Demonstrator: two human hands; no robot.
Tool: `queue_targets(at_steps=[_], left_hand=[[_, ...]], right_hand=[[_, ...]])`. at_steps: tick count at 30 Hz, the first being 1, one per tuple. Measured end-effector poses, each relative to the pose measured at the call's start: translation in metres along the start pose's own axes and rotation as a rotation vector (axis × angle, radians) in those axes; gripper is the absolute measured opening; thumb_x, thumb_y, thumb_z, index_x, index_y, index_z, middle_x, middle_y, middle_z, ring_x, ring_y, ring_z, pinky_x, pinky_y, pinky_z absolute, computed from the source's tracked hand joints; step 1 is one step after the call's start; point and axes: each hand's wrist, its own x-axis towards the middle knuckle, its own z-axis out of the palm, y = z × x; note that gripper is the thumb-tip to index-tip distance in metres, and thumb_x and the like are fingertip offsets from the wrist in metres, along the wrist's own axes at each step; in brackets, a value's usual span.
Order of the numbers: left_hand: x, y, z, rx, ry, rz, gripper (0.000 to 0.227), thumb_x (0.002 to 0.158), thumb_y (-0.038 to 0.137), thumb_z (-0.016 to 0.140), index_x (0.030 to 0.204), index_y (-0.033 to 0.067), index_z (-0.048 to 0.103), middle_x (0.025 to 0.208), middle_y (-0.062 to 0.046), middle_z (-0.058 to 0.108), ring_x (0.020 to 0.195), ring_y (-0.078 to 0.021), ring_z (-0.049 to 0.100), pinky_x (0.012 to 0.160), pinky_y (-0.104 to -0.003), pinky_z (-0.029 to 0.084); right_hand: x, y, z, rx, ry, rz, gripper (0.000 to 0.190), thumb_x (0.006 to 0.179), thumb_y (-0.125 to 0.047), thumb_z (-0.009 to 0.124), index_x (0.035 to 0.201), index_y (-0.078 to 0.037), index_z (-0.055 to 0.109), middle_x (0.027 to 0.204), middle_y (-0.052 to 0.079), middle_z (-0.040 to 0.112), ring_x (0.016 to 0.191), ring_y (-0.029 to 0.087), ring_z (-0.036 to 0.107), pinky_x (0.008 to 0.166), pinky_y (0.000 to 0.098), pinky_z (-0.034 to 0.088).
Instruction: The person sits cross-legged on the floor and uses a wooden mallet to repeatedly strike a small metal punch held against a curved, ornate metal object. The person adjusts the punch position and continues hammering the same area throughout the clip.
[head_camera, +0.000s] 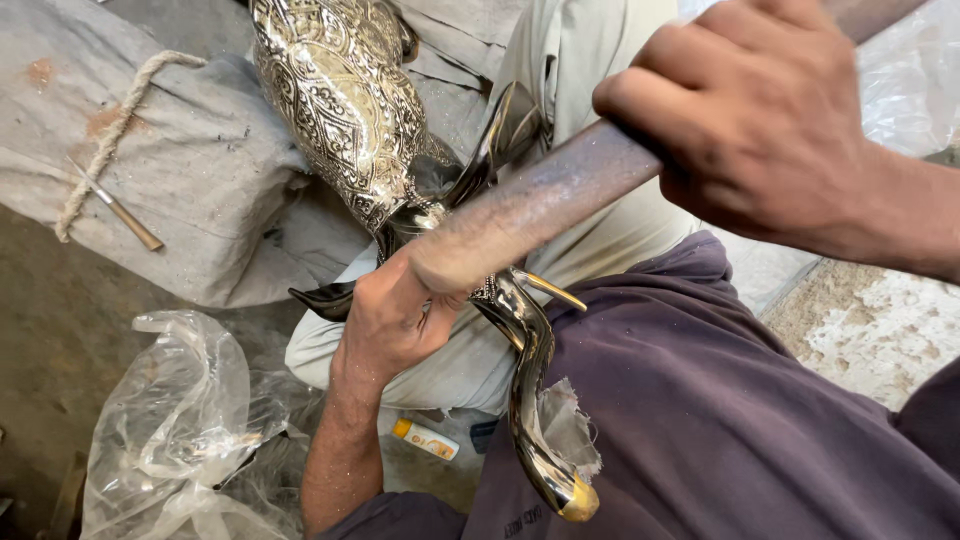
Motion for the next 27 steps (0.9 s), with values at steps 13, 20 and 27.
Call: queue_targets(at_steps=[13,20,27], left_hand=[[0.0083,0.0014,-0.0012,-0.044,-0.022,-0.026,0.027,0.098,0.014,0.078,0.119,0.0060,0.063,0.091,-0.010,0.068,0.069,-0.0195,0.066,0.061,-0.035,0.053],[0.0083,0.0020,-0.0037,-0.030,-0.060,-0.051,0.027,0.095,0.015,0.080,0.114,0.0052,0.063,0.092,-0.011,0.068,0.071,-0.0224,0.067,0.063,-0.036,0.053],[0.0112,-0.0007,-0.0064,-0.098,-0.049,-0.008,0.035,0.093,0.008,0.079,0.121,0.0086,0.059,0.103,-0.012,0.070,0.082,-0.0224,0.073,0.068,-0.034,0.057]], right_hand=[[-0.0017,-0.0015,0.0070,0.369,-0.010,0.152,0.042,0.065,0.004,0.069,0.106,-0.004,0.065,0.090,0.015,0.065,0.082,0.037,0.066,0.073,0.0492,0.053],[-0.0068,-0.0024,0.0072,0.370,-0.023,0.255,0.041,0.065,-0.001,0.071,0.105,-0.001,0.067,0.088,0.014,0.066,0.080,0.032,0.068,0.068,0.0445,0.053],[0.0000,-0.0032,0.0054,-0.024,-0.031,0.097,0.015,0.089,-0.007,0.084,0.102,-0.008,0.076,0.082,0.007,0.067,0.069,0.024,0.061,0.070,0.0431,0.050]])
